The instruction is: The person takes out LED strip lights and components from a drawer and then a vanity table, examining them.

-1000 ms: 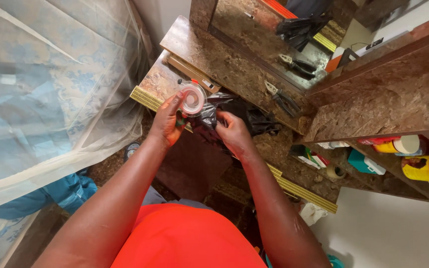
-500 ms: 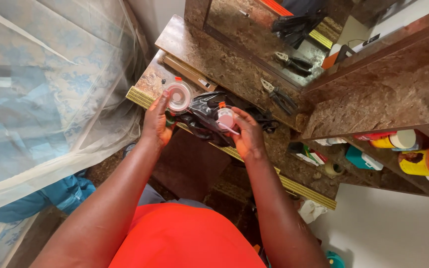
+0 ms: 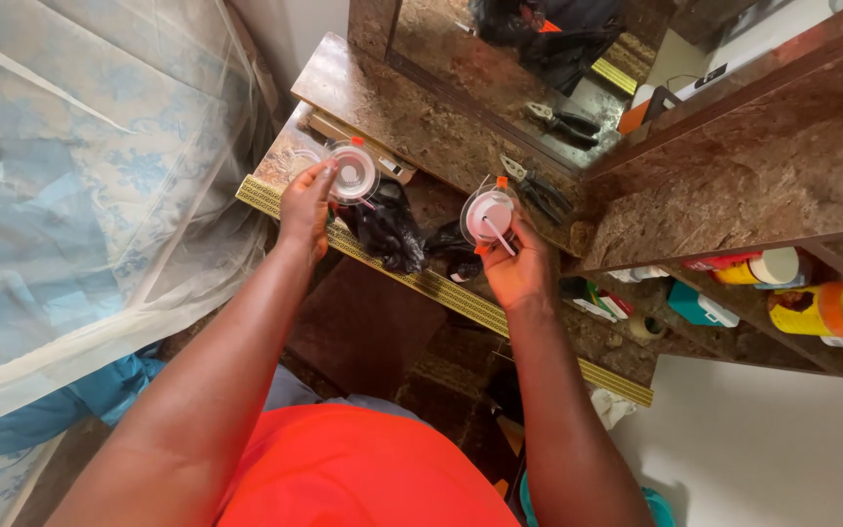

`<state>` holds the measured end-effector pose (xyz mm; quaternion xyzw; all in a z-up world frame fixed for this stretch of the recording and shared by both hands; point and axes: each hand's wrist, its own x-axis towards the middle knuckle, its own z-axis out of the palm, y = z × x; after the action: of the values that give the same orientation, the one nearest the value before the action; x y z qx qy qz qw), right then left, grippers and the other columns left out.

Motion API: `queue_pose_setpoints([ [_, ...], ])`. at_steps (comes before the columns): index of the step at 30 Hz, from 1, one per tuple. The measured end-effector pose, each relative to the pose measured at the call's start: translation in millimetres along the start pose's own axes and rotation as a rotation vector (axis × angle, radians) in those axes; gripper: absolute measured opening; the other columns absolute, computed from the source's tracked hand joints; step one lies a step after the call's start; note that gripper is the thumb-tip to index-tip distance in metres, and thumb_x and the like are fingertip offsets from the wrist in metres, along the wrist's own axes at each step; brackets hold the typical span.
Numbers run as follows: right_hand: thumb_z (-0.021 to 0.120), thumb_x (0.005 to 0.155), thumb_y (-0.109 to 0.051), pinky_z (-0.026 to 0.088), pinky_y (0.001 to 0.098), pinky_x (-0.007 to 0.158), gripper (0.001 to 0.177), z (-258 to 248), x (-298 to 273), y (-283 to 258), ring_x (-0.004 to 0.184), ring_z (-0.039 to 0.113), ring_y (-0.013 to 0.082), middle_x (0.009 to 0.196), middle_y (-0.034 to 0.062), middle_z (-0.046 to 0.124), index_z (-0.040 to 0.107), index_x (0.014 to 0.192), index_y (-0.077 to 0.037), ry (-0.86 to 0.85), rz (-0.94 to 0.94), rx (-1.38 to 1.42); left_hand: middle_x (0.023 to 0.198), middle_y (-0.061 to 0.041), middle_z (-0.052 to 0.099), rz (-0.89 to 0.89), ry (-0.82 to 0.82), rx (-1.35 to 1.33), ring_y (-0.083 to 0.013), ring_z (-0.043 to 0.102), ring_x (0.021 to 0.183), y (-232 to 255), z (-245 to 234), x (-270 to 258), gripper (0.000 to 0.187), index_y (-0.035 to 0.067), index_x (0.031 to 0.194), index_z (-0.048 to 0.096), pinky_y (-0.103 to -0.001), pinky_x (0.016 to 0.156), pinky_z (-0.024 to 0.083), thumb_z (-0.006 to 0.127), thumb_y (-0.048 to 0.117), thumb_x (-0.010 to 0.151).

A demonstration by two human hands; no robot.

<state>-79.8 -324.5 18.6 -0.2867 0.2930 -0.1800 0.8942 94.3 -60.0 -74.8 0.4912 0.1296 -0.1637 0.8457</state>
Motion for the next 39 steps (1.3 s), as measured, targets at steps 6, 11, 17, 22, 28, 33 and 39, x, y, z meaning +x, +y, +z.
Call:
queue_pose_setpoints([
  [6, 0.063, 0.096, -0.011, 0.058, 0.0375, 0.085, 0.031, 11, -33, -7, 0.107, 0.069, 0.0209, 0.119, 0.0086, 0.073, 0.066, 0.127, -0.005, 0.022, -0.045, -0.079, 0.087, 0.003, 0.071, 0.043, -0.033, 0.091, -0.0048, 0.054, 0.068, 26, -2, 6, 0.030, 0.007, 0.113, 0.075, -0.021, 0.062, 0.042, 0.079, 0.028, 0.092],
  [11, 0.066, 0.095, -0.012, 0.059, 0.0390, 0.081, 0.026, -7, -38, 5, 0.100, 0.068, 0.0194, 0.112, 0.0069, 0.072, 0.069, 0.120, -0.008, 0.094, -0.022, -0.179, 0.092, 0.002, 0.073, 0.141, -0.091, 0.104, -0.0048, 0.059, 0.073, 47, -6, -22, 0.031, 0.005, 0.115, 0.073, -0.021, 0.064, 0.045, 0.077, 0.028, 0.095],
  [17, 0.068, 0.098, -0.008, 0.057, 0.0336, 0.084, 0.025, 0, -31, 32, 0.099, 0.067, 0.0181, 0.111, 0.0072, 0.072, 0.072, 0.122, -0.003, -0.019, -0.004, -0.223, 0.085, 0.000, 0.070, -0.011, -0.172, -0.075, -0.0090, 0.064, 0.072, 37, 1, -67, 0.030, 0.004, 0.114, 0.068, -0.027, 0.065, 0.054, 0.073, 0.026, 0.095],
  [22, 0.064, 0.093, -0.005, 0.059, 0.0397, 0.087, 0.034, 65, -54, 32, 0.105, 0.067, 0.0166, 0.120, 0.0033, 0.071, 0.064, 0.128, -0.005, -0.122, 0.041, -0.301, 0.073, 0.005, 0.061, -0.173, -0.149, 0.078, -0.0053, 0.055, 0.061, 38, 15, -105, 0.031, 0.013, 0.115, 0.070, -0.024, 0.055, 0.046, 0.073, 0.035, 0.093],
  [28, 0.060, 0.094, 0.000, 0.056, 0.0423, 0.096, 0.038, 52, -48, 29, 0.109, 0.066, 0.0207, 0.120, 0.0067, 0.069, 0.064, 0.131, -0.006, -0.215, 0.138, -0.226, 0.073, 0.007, 0.060, -0.222, -0.147, 0.179, -0.0036, 0.053, 0.061, 46, 12, -119, 0.035, 0.017, 0.112, 0.071, -0.021, 0.056, 0.041, 0.074, 0.044, 0.090],
  [33, 0.060, 0.093, 0.003, 0.058, 0.0437, 0.097, 0.031, 45, -49, 24, 0.111, 0.066, 0.0206, 0.117, 0.0066, 0.070, 0.065, 0.122, -0.005, -0.247, 0.106, -0.239, 0.075, 0.007, 0.064, -0.217, -0.107, 0.312, -0.0021, 0.054, 0.062, 48, 8, -124, 0.035, 0.015, 0.104, 0.072, -0.021, 0.054, 0.040, 0.073, 0.047, 0.090],
  [39, 0.062, 0.095, 0.003, 0.057, 0.0327, 0.093, 0.023, 58, -77, 25, 0.101, 0.070, 0.0169, 0.113, 0.0080, 0.074, 0.071, 0.115, -0.003, -0.261, -0.188, -0.590, 0.074, 0.004, 0.066, -0.235, -0.141, 0.392, -0.0033, 0.051, 0.059, 45, 12, -134, 0.036, 0.013, 0.096, 0.073, -0.020, 0.051, 0.038, 0.072, 0.049, 0.091],
])
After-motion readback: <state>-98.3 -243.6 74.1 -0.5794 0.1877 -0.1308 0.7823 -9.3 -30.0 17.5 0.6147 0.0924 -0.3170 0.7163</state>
